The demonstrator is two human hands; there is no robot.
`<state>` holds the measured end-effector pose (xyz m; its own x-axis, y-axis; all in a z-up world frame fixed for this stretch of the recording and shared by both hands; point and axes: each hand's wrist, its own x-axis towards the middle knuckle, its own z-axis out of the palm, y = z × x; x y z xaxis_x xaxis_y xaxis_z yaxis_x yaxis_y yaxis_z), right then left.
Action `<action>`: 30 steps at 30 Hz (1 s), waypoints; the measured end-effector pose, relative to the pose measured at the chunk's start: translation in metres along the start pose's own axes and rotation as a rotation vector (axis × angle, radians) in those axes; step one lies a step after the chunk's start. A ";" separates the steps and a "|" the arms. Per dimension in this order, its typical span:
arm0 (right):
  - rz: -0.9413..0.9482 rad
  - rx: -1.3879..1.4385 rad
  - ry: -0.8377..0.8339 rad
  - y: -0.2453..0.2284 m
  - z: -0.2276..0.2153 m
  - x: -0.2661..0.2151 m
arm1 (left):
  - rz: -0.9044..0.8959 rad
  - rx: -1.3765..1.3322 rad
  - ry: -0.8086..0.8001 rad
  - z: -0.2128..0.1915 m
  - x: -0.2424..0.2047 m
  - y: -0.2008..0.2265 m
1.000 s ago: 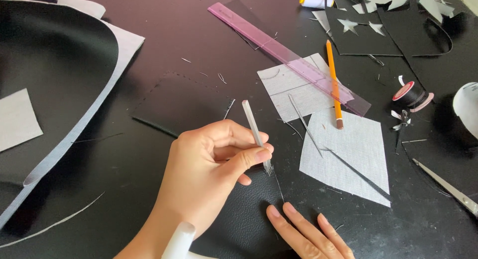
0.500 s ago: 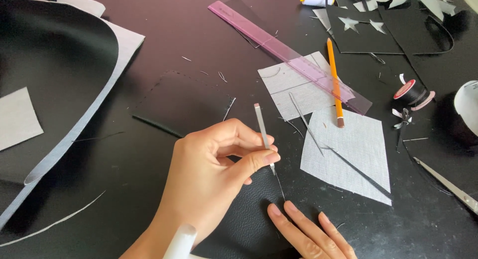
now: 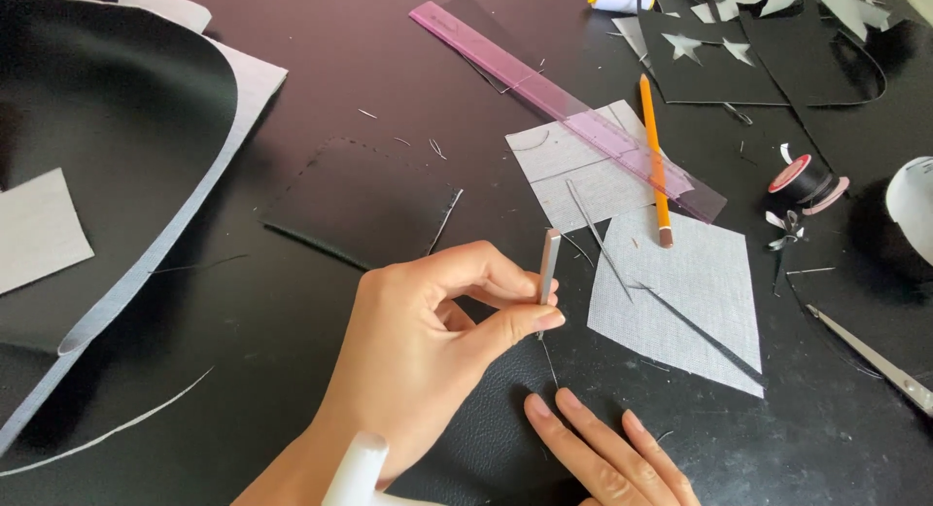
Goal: Punching holes in leather with a mallet and prong punch, then folding the leather piece.
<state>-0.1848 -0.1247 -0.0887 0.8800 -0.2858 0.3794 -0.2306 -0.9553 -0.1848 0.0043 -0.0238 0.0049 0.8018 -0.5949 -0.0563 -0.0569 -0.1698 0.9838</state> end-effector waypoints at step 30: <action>0.599 0.696 0.403 -0.049 -0.109 0.015 | 0.349 0.102 -0.102 -0.005 -0.019 0.006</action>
<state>-0.2058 -0.0901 0.0249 0.4623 -0.8325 0.3052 -0.1823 -0.4261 -0.8861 -0.0088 -0.0097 0.0126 0.6608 -0.7048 0.2581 -0.3794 -0.0169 0.9251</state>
